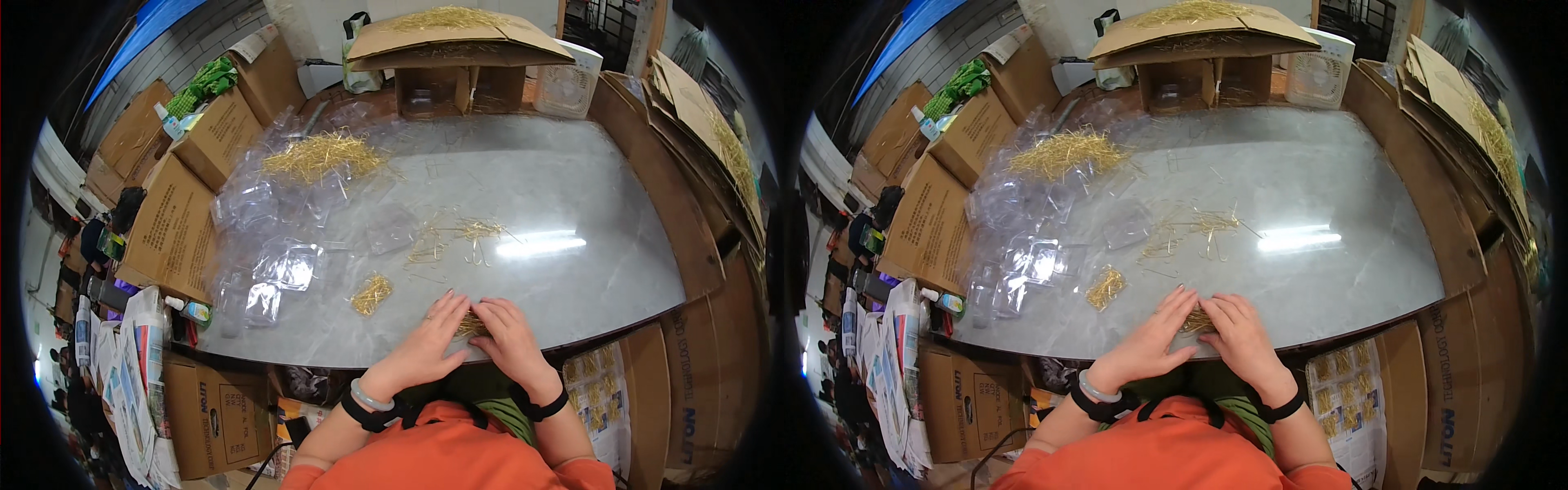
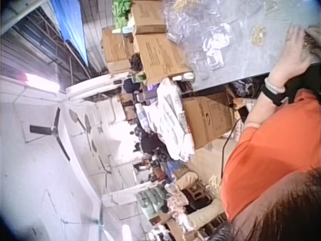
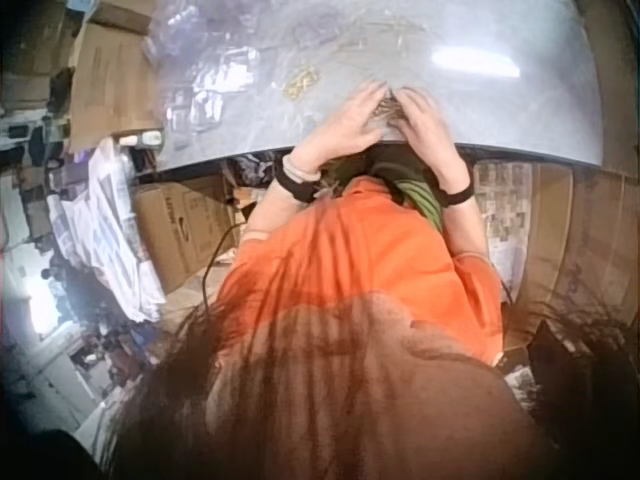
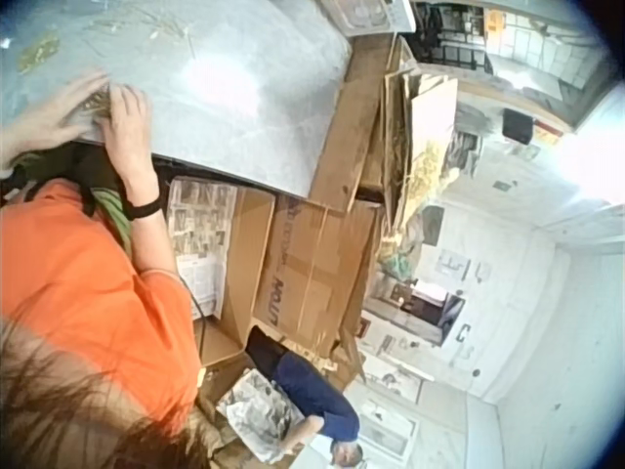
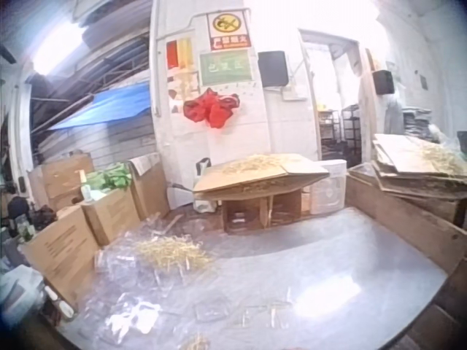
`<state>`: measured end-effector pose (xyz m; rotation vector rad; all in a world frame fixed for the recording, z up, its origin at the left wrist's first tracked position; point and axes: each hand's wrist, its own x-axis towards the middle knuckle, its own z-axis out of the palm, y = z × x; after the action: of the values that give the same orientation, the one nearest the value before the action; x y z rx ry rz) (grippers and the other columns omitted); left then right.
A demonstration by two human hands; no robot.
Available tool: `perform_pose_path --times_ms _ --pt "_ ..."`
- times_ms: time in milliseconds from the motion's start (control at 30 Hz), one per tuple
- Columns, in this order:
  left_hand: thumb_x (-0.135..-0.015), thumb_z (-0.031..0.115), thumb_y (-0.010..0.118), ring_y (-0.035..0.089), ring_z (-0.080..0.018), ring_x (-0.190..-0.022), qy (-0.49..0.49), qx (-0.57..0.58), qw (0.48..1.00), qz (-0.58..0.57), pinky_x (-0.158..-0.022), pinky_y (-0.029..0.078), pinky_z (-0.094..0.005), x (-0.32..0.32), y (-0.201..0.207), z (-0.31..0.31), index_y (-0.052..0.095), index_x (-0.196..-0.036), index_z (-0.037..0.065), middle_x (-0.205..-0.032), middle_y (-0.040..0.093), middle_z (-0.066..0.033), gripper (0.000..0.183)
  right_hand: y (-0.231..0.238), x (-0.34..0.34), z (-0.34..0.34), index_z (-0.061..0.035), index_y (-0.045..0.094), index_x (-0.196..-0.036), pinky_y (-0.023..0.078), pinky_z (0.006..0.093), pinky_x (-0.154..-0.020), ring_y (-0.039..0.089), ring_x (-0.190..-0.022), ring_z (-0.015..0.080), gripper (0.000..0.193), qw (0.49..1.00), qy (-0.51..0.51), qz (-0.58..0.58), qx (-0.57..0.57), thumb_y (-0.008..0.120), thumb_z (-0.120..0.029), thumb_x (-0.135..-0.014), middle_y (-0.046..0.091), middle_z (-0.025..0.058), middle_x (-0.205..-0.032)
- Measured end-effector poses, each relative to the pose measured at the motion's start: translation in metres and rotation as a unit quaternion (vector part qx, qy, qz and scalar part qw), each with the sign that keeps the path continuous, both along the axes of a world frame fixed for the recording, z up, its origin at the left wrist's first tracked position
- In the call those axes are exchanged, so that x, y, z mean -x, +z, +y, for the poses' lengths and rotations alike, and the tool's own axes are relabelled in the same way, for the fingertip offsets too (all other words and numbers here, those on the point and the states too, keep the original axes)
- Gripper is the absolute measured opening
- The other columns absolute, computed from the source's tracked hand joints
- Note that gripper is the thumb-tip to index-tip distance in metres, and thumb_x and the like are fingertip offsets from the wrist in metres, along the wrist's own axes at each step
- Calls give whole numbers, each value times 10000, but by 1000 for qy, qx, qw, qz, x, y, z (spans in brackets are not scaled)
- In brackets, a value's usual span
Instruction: The recorder is sorting small metal pins/hooks on a table, placing them into small clear plastic trays, and then stacking the trays into a box.
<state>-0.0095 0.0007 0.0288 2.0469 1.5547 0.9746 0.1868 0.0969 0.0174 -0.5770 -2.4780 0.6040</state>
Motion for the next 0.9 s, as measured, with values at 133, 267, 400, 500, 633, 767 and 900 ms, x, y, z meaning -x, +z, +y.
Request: perform_pose_path --times_ms 133,267,400,500,633,767,900 --pt "-919 110 702 413 -467 -1414 18 -32 997 75 -1194 341 -526 -9 -12 11 428 -1453 -91 -1505 435 -258 633 0 -4 -7 -7 434 -1477 412 478 -1132 488 -1327 424 745 993 -41 59 93 776 -31 -815 474 230 -1458" --pt "-914 74 690 459 -463 -1366 25 -60 987 148 -1162 385 -532 -20 -22 9 476 -1404 -95 -1418 482 -250 561 -5 -14 -37 7 384 -1506 402 481 -1138 447 -1364 454 730 973 -153 129 119 713 15 -855 382 253 -1528" --pt "-914 12 663 479 -453 -1349 42 -70 989 126 -1128 428 -503 -23 -25 6 510 -1375 -84 -1373 498 -242 495 -5 -18 -64 9 379 -1508 402 483 -1132 443 -1363 462 693 969 -194 107 109 656 42 -873 384 253 -1522" --pt "-914 -12 649 481 -449 -1349 41 -56 992 104 -1112 442 -487 -21 -25 5 527 -1360 -63 -1345 506 -231 465 0 -23 -62 -54 603 -1282 434 461 -1012 543 -1204 374 474 966 -255 36 -4 746 -40 -831 607 133 -1267" --pt "-914 -35 633 481 -451 -1349 33 -38 997 64 -1101 448 -489 -20 -23 6 541 -1329 -41 -1314 514 -220 424 2 -26 -41 -100 716 -1002 430 440 -938 588 -1070 304 225 967 -241 46 -64 774 -69 -786 690 31 -1030" --pt "-943 -39 575 477 -464 -1335 26 -34 998 47 -1149 399 -528 -19 -22 5 508 -1312 -51 -1308 495 -234 375 2 -23 -23 -101 727 -978 455 421 -901 614 -1001 272 197 971 -216 55 -85 738 -37 -791 696 25 -970" --pt "-949 -34 572 482 -459 -1335 37 -49 997 57 -1140 409 -524 -21 -20 4 507 -1310 -40 -1323 496 -232 366 -2 -14 -19 -93 721 -986 482 398 -850 636 -938 255 206 969 -219 67 -90 717 -19 -795 698 40 -958"
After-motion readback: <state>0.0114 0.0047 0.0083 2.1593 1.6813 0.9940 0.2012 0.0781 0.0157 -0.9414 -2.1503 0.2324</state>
